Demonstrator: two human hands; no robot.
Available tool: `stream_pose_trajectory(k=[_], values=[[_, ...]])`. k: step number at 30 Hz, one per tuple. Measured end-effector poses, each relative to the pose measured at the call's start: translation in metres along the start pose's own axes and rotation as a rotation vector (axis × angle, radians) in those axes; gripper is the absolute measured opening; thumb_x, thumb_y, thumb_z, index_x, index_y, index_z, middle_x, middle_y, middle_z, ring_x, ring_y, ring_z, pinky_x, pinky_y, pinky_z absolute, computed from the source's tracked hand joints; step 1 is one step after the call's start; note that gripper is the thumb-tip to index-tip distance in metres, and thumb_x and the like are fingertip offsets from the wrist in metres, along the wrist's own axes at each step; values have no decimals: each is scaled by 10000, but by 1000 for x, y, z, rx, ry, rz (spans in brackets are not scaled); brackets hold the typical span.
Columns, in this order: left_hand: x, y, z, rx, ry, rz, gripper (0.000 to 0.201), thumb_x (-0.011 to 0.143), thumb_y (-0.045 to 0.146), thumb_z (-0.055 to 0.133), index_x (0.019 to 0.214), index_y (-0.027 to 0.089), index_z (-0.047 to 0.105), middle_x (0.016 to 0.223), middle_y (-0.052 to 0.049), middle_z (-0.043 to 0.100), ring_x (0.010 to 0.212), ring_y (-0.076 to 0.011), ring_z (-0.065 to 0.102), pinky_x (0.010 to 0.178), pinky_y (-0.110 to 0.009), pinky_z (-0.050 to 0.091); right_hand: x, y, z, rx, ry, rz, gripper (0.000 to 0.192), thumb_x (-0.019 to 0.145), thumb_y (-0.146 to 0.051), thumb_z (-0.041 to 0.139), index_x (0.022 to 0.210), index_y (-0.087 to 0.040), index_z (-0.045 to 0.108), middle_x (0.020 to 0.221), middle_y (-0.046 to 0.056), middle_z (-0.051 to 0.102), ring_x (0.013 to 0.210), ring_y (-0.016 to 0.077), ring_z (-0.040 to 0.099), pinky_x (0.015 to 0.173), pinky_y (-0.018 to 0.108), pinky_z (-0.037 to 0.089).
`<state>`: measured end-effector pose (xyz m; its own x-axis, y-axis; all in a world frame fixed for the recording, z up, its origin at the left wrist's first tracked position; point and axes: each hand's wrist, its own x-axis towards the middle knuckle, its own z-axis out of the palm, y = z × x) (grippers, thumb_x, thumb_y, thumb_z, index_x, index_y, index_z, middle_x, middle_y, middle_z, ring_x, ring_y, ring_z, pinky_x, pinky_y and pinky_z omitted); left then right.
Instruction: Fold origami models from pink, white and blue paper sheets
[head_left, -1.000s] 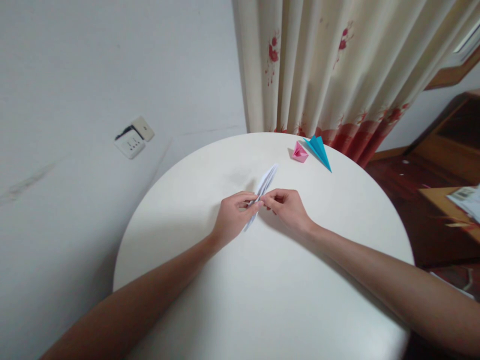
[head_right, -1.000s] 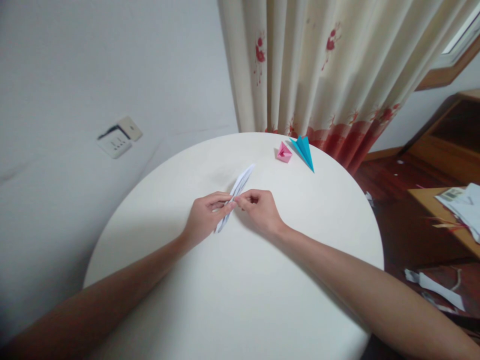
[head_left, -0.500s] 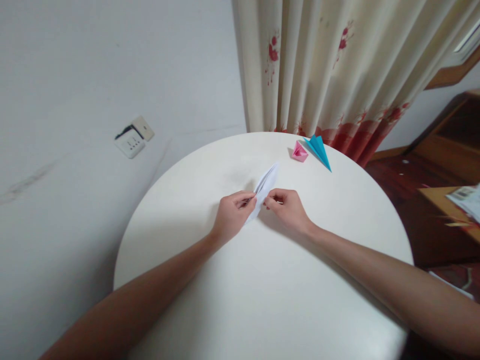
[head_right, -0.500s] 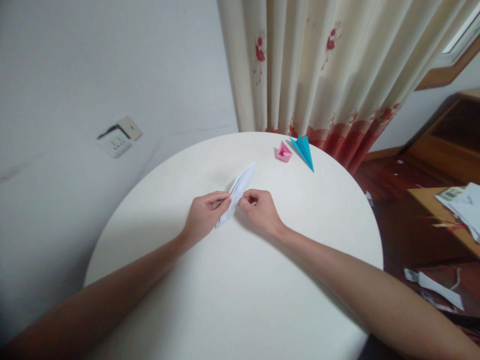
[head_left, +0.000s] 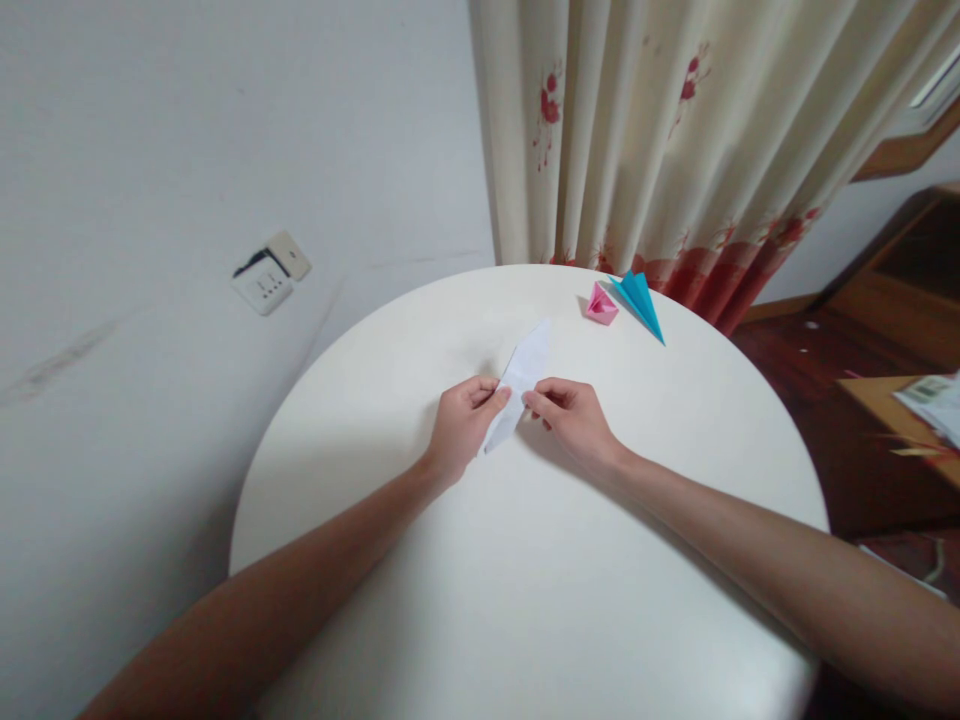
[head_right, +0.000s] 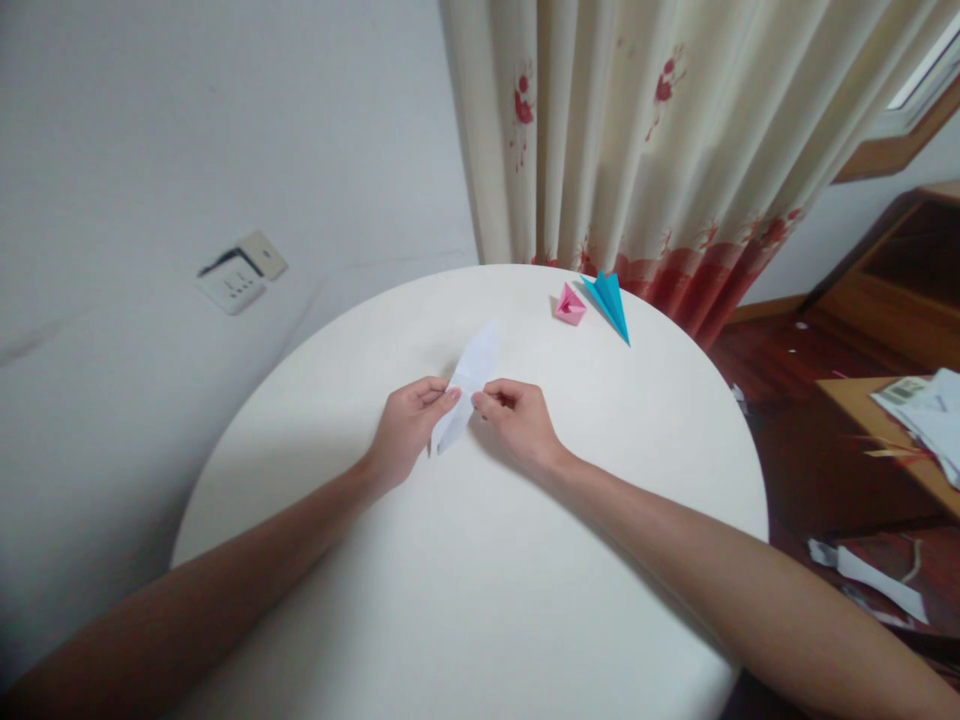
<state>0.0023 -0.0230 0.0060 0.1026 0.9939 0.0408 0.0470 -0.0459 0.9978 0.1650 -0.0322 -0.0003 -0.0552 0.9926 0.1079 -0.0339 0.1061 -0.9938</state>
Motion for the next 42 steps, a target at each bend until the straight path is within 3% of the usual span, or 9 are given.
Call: stream_pose_trajectory(k=[7,12,15,18,25,30,35,39,42], values=[[5,4,0,-306,-167,-107,266,822,402,690,917,153,698,867,-79,722,783,-170,665,698,-271,501,2,-5,-4,64,44,-55,304,834,-446,616,854,-167,737,821,59,716,660,135,556,545,244,424],[3,6,0,-327,-297,-166,272,841,417,668,986,191,709,876,-80,716,826,-196,670,703,-296,524,5,-6,-7,93,6,-75,313,811,-425,663,1000,-184,725,883,55,714,709,139,582,550,239,428],[0,6,-1,-253,-333,-165,270,873,458,611,941,219,716,842,-72,715,819,-211,672,680,-319,528,3,-10,-6,146,-88,-46,291,820,-444,649,884,-172,730,806,50,696,714,144,590,562,246,423],[0,4,-1,-214,-352,-181,300,890,484,576,893,219,717,801,-78,710,812,-231,677,666,-337,527,-1,-15,-4,181,-91,-18,282,770,-447,699,764,-165,706,736,32,664,679,131,560,570,249,413],[-1,4,2,-313,-362,-154,275,844,390,673,1035,195,638,860,-76,710,808,-232,690,682,-328,525,-4,-19,-1,221,-87,22,303,677,-435,772,673,-160,645,595,-23,574,563,91,461,547,245,369],[-4,8,5,-379,-222,-30,410,771,308,761,1072,266,485,929,3,690,754,-164,679,637,-262,503,-5,-22,-1,190,-30,17,293,663,-418,769,642,-168,617,565,-30,557,536,89,452,519,242,352],[-2,9,7,-329,-185,-17,292,742,328,763,875,192,543,848,-19,686,751,-166,667,612,-250,485,-5,-21,-1,182,-11,-1,273,673,-400,763,648,-171,617,565,-28,558,533,94,456,515,246,347],[-1,8,7,-358,-208,-13,274,821,429,636,853,159,606,827,-67,692,781,-205,664,639,-293,501,-5,-19,-2,179,19,-33,256,689,-367,757,624,-171,606,555,-28,555,529,95,460,514,245,347],[0,5,5,-274,-181,28,273,793,418,666,865,159,620,824,-57,693,755,-188,651,648,-282,494,-5,-19,-2,146,39,-57,251,693,-352,751,600,-176,598,548,-30,556,522,95,461,514,245,361]])
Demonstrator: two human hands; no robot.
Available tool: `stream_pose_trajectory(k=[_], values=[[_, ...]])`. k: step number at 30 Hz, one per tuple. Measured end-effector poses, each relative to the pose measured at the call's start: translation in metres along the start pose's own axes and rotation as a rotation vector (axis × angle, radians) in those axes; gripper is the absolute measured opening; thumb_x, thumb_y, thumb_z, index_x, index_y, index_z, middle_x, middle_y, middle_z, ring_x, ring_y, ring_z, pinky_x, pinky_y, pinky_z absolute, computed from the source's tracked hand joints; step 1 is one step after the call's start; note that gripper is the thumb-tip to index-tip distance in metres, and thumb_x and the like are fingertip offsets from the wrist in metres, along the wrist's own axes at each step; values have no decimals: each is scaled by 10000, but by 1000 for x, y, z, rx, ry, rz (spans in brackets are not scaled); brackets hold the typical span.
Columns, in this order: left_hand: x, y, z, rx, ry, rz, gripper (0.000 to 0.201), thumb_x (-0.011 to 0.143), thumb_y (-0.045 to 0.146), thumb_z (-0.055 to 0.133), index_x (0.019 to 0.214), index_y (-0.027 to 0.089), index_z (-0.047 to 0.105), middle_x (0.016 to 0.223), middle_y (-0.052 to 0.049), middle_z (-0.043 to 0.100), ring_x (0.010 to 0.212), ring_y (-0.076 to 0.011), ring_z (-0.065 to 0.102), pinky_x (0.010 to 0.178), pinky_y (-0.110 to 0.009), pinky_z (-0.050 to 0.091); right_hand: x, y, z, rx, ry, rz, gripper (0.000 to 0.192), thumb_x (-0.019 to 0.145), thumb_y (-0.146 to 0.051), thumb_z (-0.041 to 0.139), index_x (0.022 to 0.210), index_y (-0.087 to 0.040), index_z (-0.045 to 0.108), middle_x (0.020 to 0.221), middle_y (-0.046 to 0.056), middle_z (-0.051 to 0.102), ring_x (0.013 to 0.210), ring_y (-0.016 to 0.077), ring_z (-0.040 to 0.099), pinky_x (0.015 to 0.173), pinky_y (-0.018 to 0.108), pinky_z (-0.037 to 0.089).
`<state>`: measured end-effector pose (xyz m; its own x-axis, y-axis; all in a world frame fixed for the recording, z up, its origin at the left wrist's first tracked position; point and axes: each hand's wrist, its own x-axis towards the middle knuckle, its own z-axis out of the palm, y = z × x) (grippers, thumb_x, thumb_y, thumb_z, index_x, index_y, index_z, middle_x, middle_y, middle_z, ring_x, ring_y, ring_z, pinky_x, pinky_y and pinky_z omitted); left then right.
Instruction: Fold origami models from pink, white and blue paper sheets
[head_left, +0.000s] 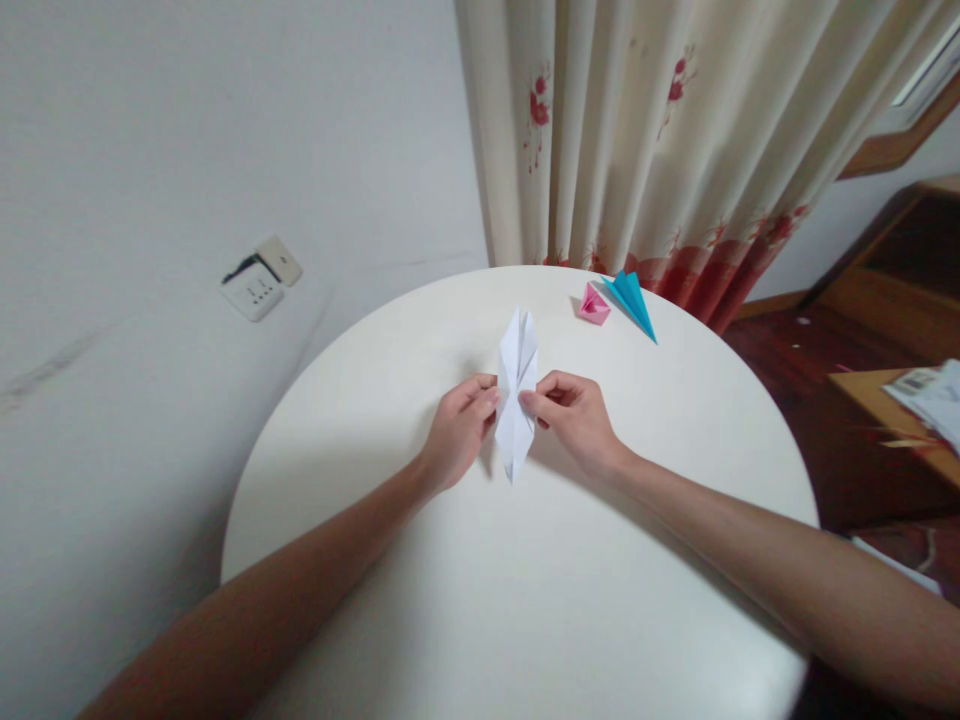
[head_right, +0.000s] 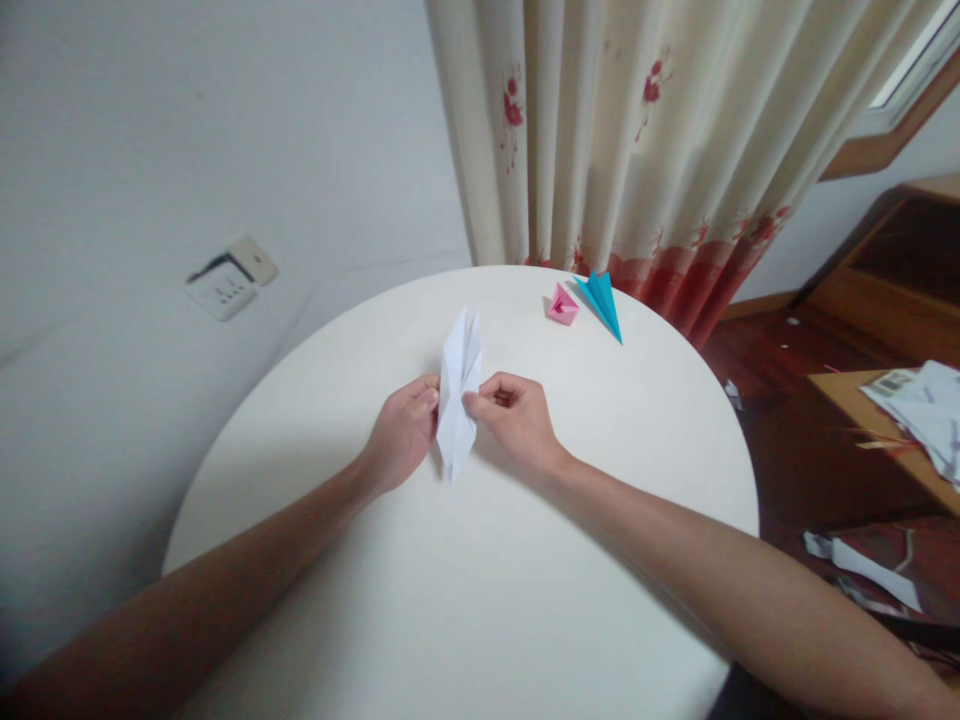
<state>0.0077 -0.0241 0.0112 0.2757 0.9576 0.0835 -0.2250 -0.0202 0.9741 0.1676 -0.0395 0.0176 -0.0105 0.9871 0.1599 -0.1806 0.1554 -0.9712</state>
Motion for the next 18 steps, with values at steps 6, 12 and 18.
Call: stream_pose_trajectory(k=[6,12,18], values=[[-4,2,3,261,125,88,167,749,296,701,758,171,591,731,-4,643,666,-134,598,644,-246,464,-6,1,3,-70,-18,-34,212,698,-337,738,638,-173,618,594,-12,592,539,104,483,516,243,382],[-7,6,7,408,188,194,125,750,228,676,742,182,560,677,12,597,642,-129,578,610,-234,444,-9,0,5,-219,-32,-95,174,763,-295,656,650,-170,613,620,1,589,569,116,498,524,238,391],[-8,1,7,524,172,332,89,762,178,659,772,184,570,706,12,599,693,-135,595,667,-235,465,-9,-2,6,-329,-5,-128,191,766,-265,639,611,-171,578,591,-6,575,551,111,492,502,226,373]])
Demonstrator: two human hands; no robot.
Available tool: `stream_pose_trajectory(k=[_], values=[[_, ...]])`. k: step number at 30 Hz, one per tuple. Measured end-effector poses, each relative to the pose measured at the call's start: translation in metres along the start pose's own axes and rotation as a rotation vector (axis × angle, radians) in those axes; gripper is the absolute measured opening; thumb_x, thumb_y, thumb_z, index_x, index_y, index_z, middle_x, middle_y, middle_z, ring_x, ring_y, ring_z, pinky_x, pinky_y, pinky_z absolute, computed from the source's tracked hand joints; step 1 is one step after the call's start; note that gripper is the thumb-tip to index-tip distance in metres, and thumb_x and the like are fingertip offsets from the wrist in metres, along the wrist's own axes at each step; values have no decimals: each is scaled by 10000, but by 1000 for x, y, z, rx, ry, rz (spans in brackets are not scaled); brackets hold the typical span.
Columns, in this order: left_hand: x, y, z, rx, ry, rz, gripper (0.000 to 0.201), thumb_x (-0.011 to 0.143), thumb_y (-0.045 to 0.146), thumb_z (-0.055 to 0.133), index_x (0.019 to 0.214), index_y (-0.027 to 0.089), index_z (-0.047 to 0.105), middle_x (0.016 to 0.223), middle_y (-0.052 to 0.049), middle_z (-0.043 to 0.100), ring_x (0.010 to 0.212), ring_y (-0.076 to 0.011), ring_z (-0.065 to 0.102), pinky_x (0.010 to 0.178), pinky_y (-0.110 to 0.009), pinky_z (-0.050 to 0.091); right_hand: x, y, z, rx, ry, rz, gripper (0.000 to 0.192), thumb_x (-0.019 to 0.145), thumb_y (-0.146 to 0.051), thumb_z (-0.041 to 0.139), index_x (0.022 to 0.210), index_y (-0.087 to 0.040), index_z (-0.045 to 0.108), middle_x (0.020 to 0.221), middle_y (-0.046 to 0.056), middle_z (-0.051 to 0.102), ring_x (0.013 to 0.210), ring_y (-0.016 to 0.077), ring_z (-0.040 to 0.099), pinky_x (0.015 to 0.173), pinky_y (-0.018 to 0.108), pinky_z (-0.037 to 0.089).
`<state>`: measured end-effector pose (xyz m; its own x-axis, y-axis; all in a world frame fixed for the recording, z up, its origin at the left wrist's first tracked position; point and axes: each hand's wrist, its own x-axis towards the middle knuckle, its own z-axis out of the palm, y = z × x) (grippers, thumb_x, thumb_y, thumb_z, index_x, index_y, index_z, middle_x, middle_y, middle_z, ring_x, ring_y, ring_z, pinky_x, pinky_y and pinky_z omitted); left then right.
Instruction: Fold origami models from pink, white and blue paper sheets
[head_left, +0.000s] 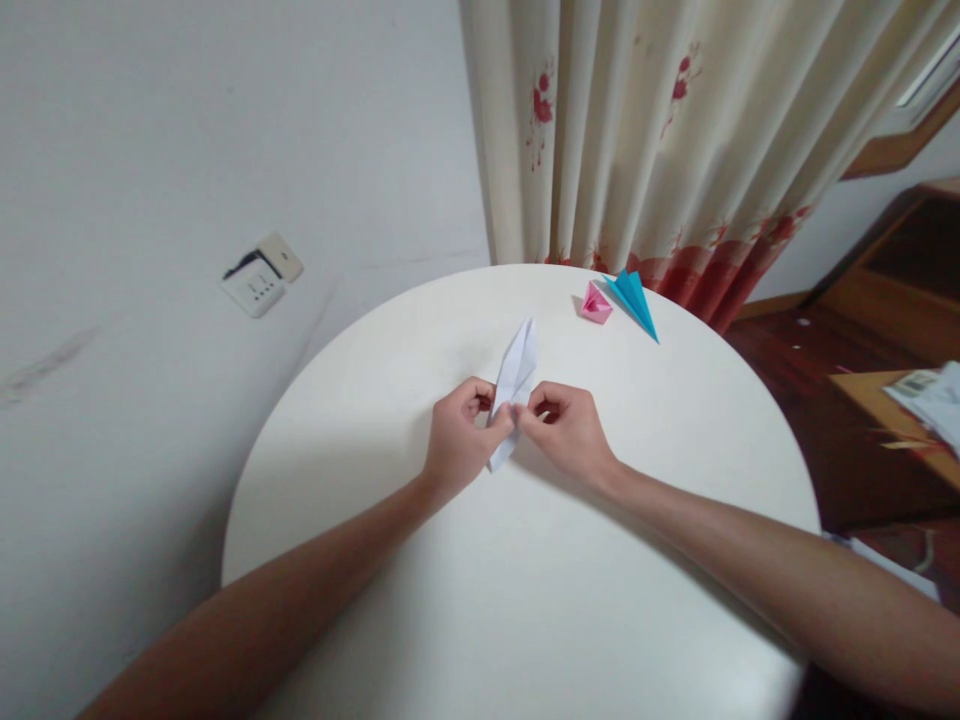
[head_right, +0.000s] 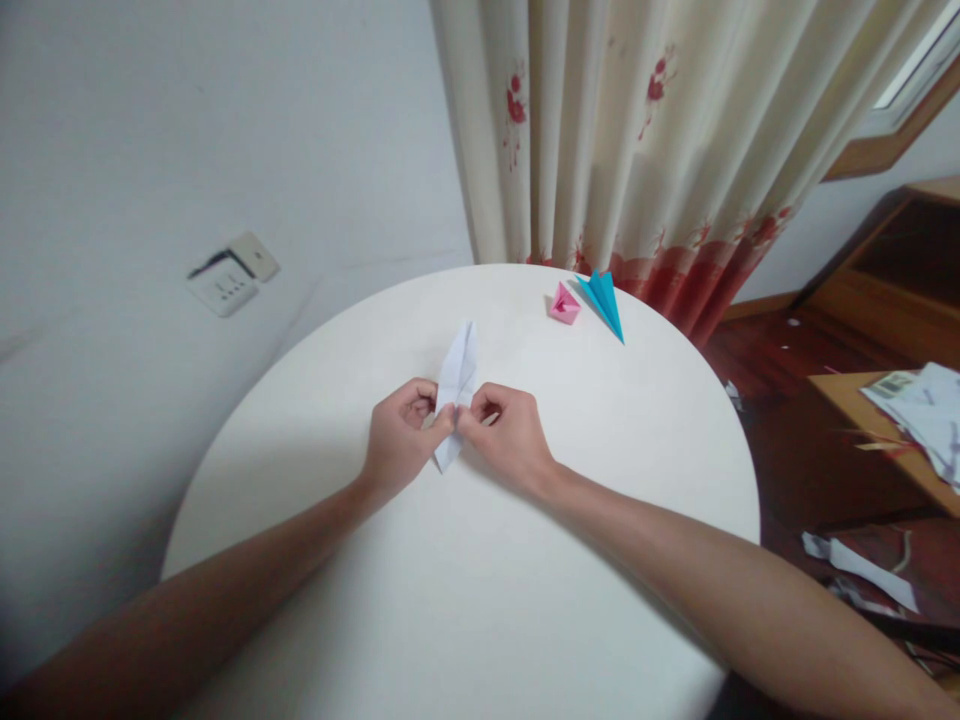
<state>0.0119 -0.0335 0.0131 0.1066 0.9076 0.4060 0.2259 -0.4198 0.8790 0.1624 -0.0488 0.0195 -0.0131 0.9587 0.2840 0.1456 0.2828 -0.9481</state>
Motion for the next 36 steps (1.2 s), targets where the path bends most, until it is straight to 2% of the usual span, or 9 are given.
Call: stream_pose_trajectory(k=[4,7,13,17,22,26,30,33,36], values=[[0,0,0,57,13,26,75,763,175,649,769,189,575,715,6,604,703,-145,600,687,-242,478,-1,-2,0,-28,-20,-20,210,783,-267,625,603,-171,575,582,-9,568,547,110,492,500,223,374],[0,1,-2,177,29,71,62,777,171,630,765,192,573,721,0,602,706,-149,597,712,-253,481,-2,-3,0,-63,-54,-40,231,826,-274,586,627,-160,614,606,1,589,563,113,508,517,222,388],[3,10,-6,434,24,290,67,788,142,612,765,190,572,754,-10,619,713,-151,589,690,-263,460,-3,-1,-1,-143,-68,-76,263,867,-250,544,668,-142,677,654,23,654,591,118,554,555,218,411],[3,12,-6,454,-19,384,73,807,126,614,787,186,577,795,-20,633,761,-152,598,714,-270,457,-2,1,-2,-153,-48,-80,264,860,-232,546,637,-148,659,626,9,641,573,110,541,555,215,401],[1,11,-6,434,-47,384,87,804,115,624,851,184,596,822,-25,635,778,-151,598,725,-267,467,0,-3,-4,-68,-73,-24,359,910,-334,508,639,-148,654,622,16,632,575,119,544,555,227,407],[0,13,-7,411,-65,385,128,783,116,639,889,182,610,860,-36,641,812,-160,606,745,-272,481,2,-3,-4,-34,-70,1,307,850,-363,605,642,-142,657,604,10,611,562,118,524,533,226,400],[-1,12,-8,333,-111,290,126,800,174,657,924,177,636,915,-56,658,850,-172,622,772,-279,495,8,4,-7,-3,-90,51,332,871,-345,555,618,-144,633,549,1,575,515,113,504,503,231,385],[-1,6,-8,137,-92,87,76,849,244,641,892,184,621,867,-42,670,818,-163,647,763,-267,505,11,10,-9,3,-96,50,321,861,-353,569,615,-152,617,554,-7,570,504,103,477,502,234,371],[1,0,-7,-113,-35,-109,244,816,286,705,992,196,562,741,7,657,700,-150,649,663,-245,498,12,13,-9,20,-101,51,323,852,-371,582,607,-161,591,550,-16,550,499,98,456,502,238,358]])
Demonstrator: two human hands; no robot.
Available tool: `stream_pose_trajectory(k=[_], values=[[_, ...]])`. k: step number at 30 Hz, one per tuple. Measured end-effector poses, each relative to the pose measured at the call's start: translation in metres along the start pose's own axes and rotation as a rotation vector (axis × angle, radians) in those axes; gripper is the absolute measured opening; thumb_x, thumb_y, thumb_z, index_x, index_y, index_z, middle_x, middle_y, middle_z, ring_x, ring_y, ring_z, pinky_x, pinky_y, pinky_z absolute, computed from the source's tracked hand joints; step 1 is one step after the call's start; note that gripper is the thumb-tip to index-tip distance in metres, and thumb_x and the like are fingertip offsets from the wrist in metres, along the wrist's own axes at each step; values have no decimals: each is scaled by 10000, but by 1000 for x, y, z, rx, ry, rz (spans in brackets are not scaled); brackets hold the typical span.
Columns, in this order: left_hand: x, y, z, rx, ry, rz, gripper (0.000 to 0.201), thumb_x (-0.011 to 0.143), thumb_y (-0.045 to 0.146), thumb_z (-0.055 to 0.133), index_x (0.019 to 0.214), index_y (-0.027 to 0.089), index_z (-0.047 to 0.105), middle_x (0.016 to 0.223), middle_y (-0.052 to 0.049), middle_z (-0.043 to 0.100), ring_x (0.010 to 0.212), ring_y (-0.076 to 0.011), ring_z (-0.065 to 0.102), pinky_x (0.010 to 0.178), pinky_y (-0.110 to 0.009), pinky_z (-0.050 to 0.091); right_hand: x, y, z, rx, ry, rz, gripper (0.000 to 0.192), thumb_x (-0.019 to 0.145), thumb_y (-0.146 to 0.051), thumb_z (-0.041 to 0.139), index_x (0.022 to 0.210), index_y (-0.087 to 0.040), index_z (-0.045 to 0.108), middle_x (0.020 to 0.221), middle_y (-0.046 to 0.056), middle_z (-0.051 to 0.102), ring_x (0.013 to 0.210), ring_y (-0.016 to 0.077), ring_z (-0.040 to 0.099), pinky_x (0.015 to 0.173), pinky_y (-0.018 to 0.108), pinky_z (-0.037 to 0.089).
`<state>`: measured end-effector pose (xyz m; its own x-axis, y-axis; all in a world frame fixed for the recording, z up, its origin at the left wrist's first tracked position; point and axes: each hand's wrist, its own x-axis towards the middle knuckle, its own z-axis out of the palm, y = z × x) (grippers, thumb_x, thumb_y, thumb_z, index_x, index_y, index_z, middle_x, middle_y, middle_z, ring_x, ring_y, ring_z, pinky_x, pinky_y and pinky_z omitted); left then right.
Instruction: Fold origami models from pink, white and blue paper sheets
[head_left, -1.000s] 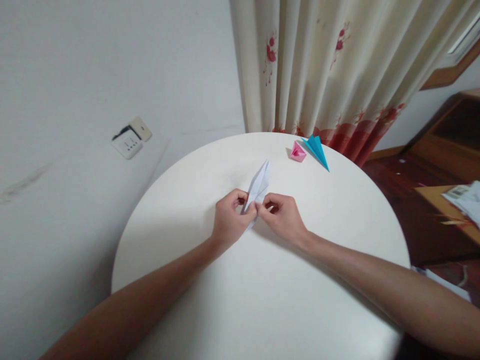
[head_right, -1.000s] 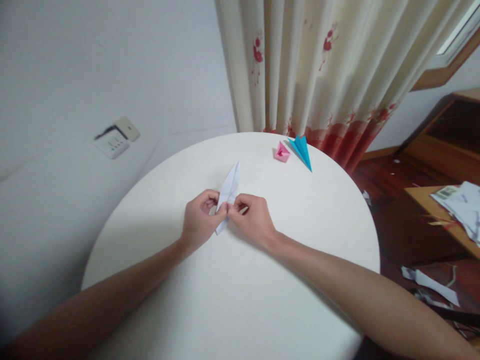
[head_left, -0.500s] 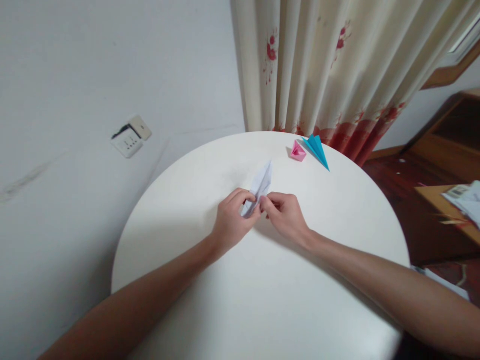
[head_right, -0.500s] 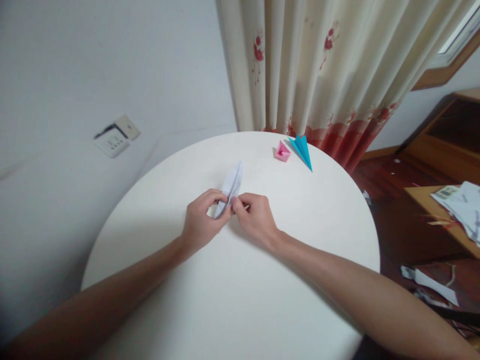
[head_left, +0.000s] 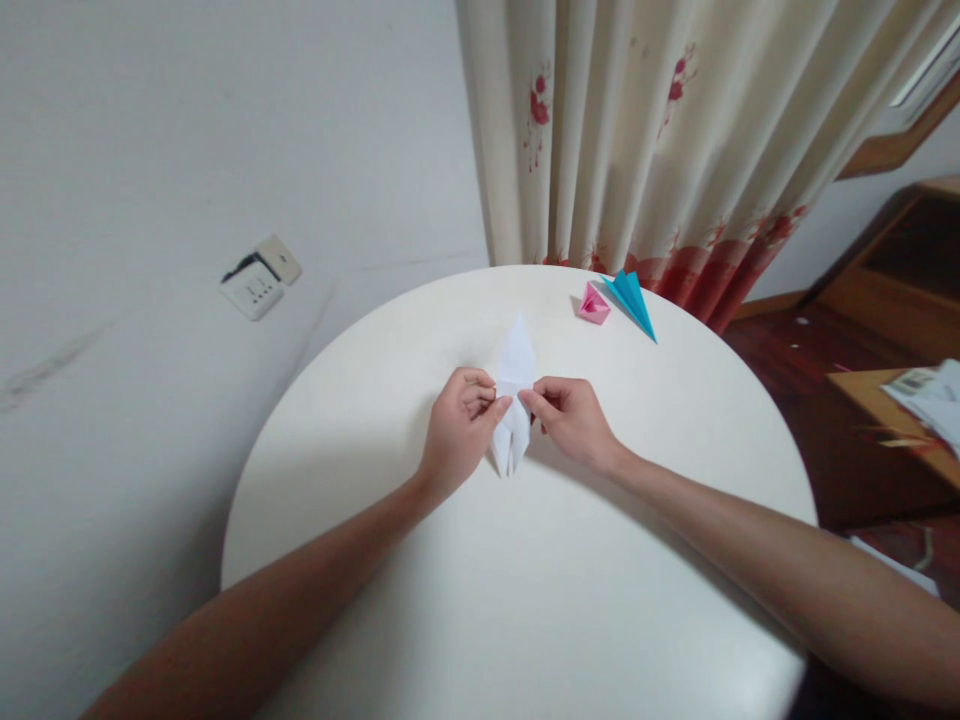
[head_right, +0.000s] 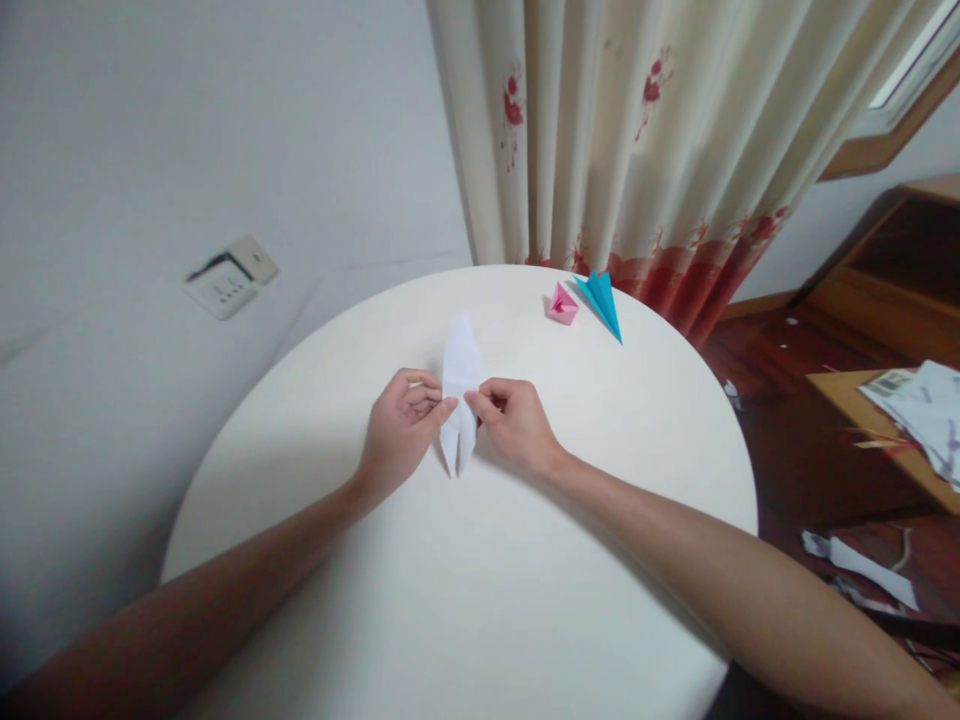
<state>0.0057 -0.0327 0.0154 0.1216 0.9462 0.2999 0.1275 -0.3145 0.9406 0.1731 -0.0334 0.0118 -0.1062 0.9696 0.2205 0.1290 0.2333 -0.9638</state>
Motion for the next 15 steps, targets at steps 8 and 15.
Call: stream_pose_trajectory(k=[8,15], values=[[3,-4,-1,-291,-229,-328,326,792,426,731,856,106,731,842,-109,740,754,-205,678,760,-320,514,0,10,0,33,-11,18,287,832,-379,628,647,-159,614,592,7,602,547,122,520,526,249,392],[3,-4,-4,-286,-273,-341,331,792,454,728,867,137,782,857,-95,752,794,-223,678,841,-360,502,2,7,-1,144,2,75,306,778,-427,693,643,-161,621,586,8,607,545,125,529,538,263,412]])
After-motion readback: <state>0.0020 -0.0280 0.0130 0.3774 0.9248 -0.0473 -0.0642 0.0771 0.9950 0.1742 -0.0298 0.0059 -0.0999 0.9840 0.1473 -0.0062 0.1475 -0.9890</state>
